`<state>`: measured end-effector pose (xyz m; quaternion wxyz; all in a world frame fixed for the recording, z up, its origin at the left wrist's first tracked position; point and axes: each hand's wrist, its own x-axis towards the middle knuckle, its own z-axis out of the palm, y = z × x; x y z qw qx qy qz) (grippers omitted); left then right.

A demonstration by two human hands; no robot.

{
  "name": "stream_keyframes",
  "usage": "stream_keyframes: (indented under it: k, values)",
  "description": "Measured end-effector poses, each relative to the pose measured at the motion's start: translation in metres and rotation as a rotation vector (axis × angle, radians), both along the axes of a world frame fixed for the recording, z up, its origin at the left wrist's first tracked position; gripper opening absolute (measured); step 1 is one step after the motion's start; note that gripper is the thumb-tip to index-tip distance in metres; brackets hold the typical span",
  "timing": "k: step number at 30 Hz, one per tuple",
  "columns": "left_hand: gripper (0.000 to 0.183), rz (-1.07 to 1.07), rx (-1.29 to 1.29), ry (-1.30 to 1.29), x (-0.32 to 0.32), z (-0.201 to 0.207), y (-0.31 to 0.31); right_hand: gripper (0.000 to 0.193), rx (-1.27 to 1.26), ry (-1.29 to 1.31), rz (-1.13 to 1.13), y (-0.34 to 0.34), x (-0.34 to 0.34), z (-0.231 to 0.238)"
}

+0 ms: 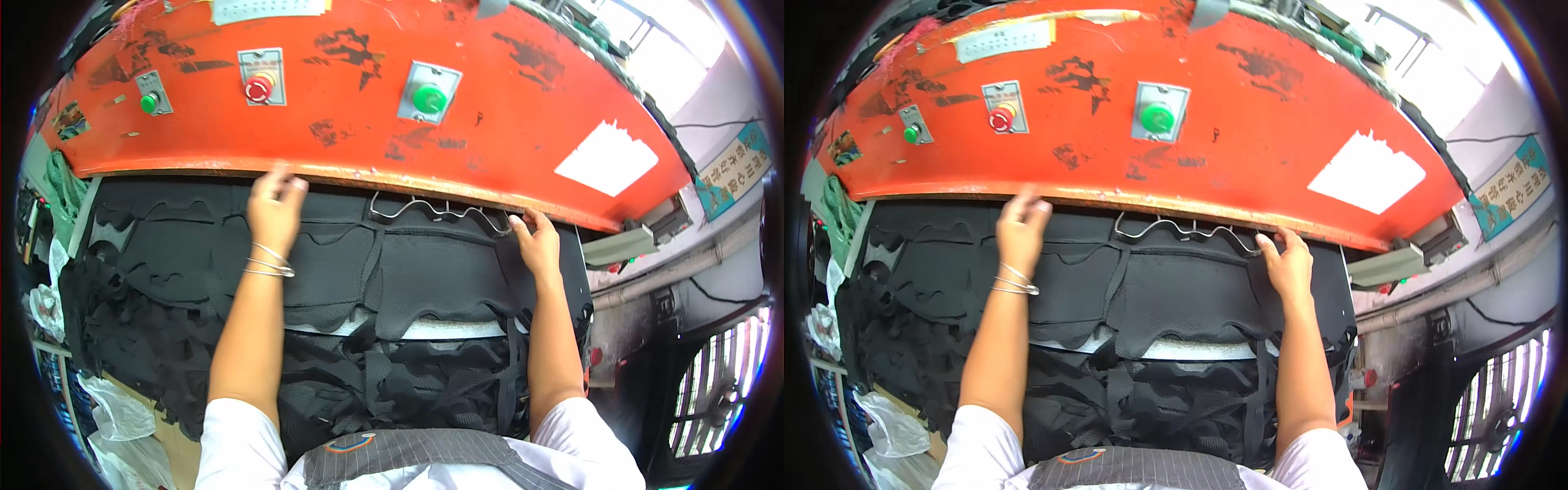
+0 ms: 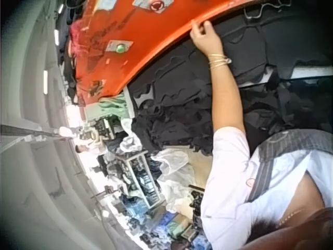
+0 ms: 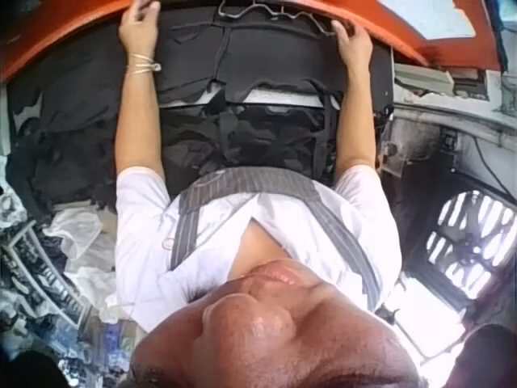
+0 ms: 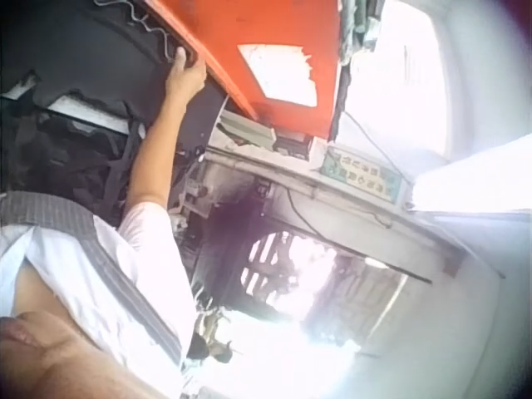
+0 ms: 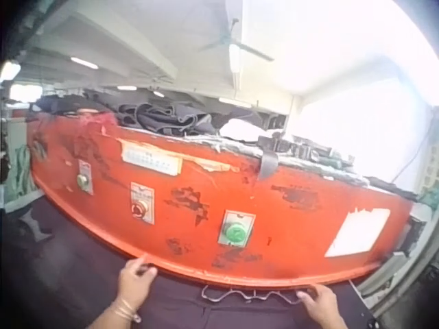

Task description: Using a die-cutting machine to cut shoe components from sheets of material and organizing the cut pieces.

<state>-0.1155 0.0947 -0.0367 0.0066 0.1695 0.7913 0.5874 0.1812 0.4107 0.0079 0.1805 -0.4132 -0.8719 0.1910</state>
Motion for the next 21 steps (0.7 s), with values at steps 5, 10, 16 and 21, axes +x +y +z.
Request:
stream_keyframes:
  k: [5,10,16,21]
  values:
    - [0.072,0.529,-0.046,0.236,-0.128,0.041,-0.076,0.049,-0.051,0.296,0.393,-0.095,-0.119,0.091]
    - [0.076,0.666,-0.179,0.412,-0.182,0.080,-0.087,0.037,0.255,0.409,0.354,-0.097,-0.194,0.107]
    - [0.078,0.255,-0.322,0.388,-0.152,0.094,-0.137,0.040,0.079,0.513,0.449,-0.103,-0.189,0.096]
    - [0.084,0.294,-0.181,0.498,-0.127,0.079,-0.105,0.041,0.019,0.368,0.530,-0.098,-0.148,0.074]
